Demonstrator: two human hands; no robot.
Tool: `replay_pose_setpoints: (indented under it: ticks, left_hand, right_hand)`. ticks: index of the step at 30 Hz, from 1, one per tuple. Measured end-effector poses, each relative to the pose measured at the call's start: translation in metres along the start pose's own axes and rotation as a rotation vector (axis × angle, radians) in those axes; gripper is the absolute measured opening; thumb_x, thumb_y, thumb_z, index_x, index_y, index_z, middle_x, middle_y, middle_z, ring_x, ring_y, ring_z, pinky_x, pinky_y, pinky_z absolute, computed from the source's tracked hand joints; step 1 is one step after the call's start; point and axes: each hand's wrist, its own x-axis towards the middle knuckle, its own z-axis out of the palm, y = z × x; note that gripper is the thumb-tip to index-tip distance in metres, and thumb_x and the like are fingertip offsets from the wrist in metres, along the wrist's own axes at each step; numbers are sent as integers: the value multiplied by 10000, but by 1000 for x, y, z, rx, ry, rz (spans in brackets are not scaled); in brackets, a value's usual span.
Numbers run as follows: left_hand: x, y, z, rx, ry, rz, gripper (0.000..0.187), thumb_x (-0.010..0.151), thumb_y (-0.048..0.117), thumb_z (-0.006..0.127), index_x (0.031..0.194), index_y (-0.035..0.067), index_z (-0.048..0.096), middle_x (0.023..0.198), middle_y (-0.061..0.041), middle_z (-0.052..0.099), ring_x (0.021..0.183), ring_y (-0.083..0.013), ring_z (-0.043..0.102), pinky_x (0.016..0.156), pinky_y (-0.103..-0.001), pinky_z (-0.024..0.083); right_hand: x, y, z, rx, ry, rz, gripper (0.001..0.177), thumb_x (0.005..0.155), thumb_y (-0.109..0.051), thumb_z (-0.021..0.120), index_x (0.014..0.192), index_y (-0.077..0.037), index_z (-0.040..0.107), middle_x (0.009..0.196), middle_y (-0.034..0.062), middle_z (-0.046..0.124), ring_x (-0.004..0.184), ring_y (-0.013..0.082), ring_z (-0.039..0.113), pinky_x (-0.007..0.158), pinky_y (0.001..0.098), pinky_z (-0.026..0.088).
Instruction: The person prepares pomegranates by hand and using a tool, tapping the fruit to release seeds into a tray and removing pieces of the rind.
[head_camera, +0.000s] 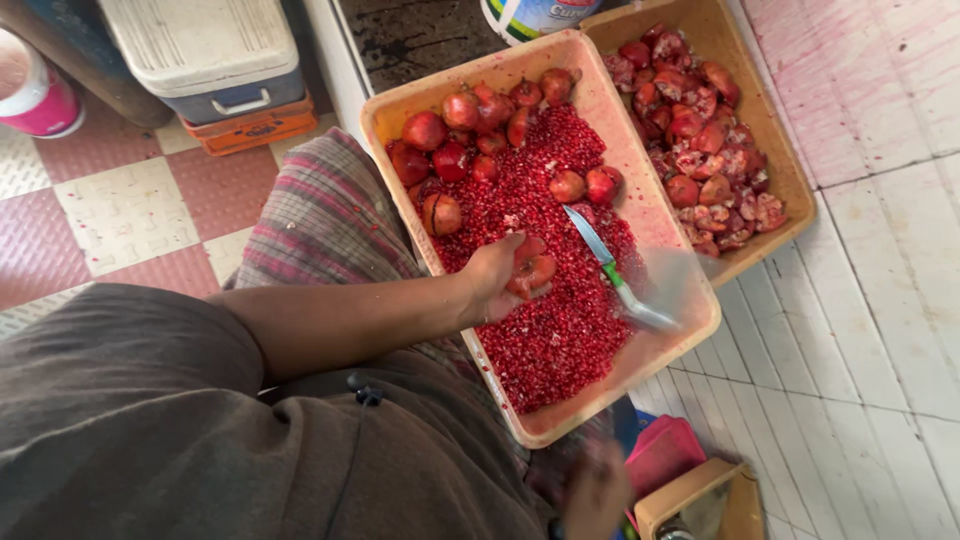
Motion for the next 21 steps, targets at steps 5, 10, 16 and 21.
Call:
replay_pose_setpoints:
  ticks: [5, 10, 16, 21]
  left_hand:
    - [-8, 7, 19, 64, 170, -83, 288, 1100, 316, 384, 1123, 88, 559, 872, -79, 647, 740, -218, 627, 596, -362, 477]
    - [-23, 21, 28, 104, -7, -100, 317, 1128, 405, 409, 1116, 101, 502, 821, -56, 531, 850, -233, 565, 869, -501, 461]
    - [-52, 21, 58, 330, 229, -208, 484, 1025, 603, 307, 1245, 235, 530, 993, 25, 644, 1120, -173, 558, 1075, -629, 272]
    - [-51, 28, 40, 367, 250, -194, 511, 1050, 601, 320, 1385, 256, 493, 1064, -54, 570, 1132, -233, 531, 1150, -660, 300]
  right_hand:
    - [-14, 28, 22, 962, 140, 632, 186, 977, -241, 507, 958, -93, 618, 629, 51, 531, 444, 235, 503, 348, 415, 401]
    - [-6, 60, -1, 378, 7, 78, 206, 1032, -225, 546, 940, -48, 599, 614, 100, 526, 512, 226, 483, 442, 408, 378]
    - [2, 8, 6, 798, -257, -88, 297, 1023, -257, 594, 799, -62, 579, 613, 111, 571, 521, 198, 533, 492, 365, 415]
    - [-8, 3, -10, 121, 55, -131, 271, 1028, -268, 554, 924, -25, 615, 683, 86, 610, 580, 208, 563, 523, 366, 470]
